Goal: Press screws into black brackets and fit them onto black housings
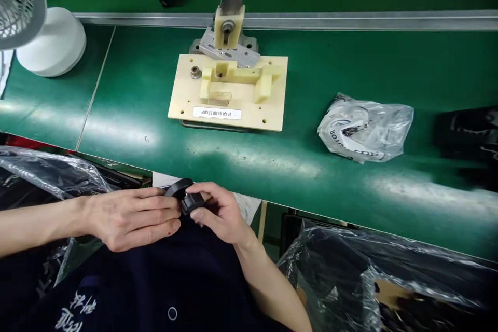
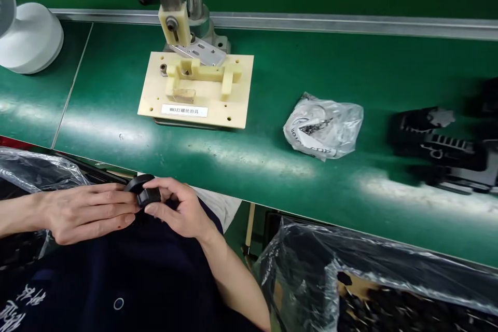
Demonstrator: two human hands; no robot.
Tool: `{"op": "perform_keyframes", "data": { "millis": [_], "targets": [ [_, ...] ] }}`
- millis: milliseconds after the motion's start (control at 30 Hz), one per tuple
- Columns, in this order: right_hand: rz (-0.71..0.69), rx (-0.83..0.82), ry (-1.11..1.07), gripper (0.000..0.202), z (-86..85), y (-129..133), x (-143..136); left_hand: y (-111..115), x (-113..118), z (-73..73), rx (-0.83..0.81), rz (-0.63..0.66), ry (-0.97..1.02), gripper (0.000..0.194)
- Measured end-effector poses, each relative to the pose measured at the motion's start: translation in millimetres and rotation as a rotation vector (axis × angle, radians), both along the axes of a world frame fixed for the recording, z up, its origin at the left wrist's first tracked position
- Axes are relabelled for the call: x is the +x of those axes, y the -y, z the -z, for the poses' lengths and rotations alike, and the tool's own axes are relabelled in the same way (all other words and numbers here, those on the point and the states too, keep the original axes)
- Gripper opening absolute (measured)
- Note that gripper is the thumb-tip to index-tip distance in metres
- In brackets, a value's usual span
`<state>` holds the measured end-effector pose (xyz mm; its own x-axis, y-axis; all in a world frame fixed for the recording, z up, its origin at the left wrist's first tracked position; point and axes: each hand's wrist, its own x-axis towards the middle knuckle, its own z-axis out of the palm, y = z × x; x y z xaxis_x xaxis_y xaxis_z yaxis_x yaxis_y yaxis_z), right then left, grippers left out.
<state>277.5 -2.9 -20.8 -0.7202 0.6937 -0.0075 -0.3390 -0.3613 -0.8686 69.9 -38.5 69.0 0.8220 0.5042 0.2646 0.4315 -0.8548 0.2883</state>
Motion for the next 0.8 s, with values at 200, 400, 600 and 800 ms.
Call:
{"op": "perform_keyframes", "data": {
  "millis": [200,400,600,800],
  "targets": [
    [0.197,-0.086,0.074,0.054,-4.1,16.8,-9.0,-6.0,10.2,8.8,0.149,0.019,0.02,0.021],
    [0.291,-0.279,-0.004,0.051,-26.8,1.2,-1.4,-7.9,35.9,21.2,0.411,0.001,0.281,0.015],
    [0.623,1.034,0.796,0.042,-43.8,-125.8,20.0,1.7,54.6,39.8,0.357,-0.255,0.456,0.011],
    [0.196,1.628,1.005,0.049,-41.2,-196.8,-4.1,15.5,50.5,68.8,0.236,-0.363,0.438,0.021]
  ]
}}
